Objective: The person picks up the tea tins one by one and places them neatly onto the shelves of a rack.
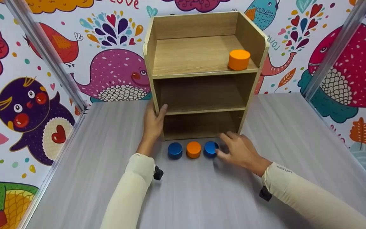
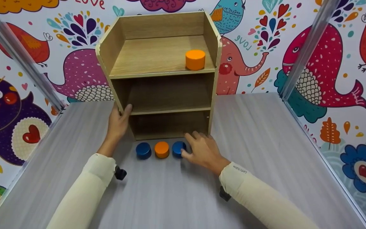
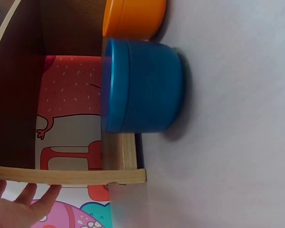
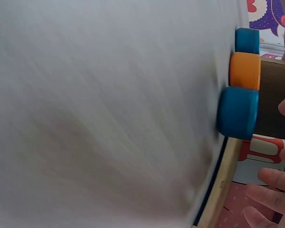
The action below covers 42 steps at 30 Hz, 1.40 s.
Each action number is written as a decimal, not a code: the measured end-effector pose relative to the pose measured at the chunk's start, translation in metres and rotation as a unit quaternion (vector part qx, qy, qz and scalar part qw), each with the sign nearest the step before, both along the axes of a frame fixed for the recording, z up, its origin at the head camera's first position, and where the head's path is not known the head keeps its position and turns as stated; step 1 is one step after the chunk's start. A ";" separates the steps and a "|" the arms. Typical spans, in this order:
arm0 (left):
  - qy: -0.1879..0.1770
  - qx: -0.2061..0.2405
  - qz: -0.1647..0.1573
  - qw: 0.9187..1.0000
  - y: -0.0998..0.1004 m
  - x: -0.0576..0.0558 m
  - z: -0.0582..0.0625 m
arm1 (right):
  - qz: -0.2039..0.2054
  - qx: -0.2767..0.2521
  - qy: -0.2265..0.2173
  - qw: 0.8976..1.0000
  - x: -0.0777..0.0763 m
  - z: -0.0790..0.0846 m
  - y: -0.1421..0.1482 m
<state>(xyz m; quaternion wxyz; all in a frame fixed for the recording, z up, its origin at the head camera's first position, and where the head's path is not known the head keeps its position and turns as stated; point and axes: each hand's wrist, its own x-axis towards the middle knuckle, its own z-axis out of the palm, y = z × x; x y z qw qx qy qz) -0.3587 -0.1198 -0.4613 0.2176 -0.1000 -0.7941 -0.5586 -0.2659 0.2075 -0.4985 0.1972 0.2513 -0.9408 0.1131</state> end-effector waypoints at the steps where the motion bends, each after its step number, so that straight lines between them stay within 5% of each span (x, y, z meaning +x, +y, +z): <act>1: -0.001 0.002 -0.001 1.000 0.000 0.000 0.000 | 0.002 0.003 -0.003 1.000 0.000 -0.001 -0.001; 17: 0.004 0.005 -0.005 1.000 0.000 -0.001 0.000 | 0.012 0.033 -0.020 0.999 0.000 -0.023 -0.013; 30: -0.023 0.008 -0.001 1.000 0.000 0.003 0.000 | 0.009 0.033 -0.040 0.999 -0.002 -0.026 -0.020; 42: -0.008 0.007 -0.002 1.000 -0.001 0.001 -0.001 | 0.019 0.030 -0.042 0.999 -0.004 -0.028 -0.022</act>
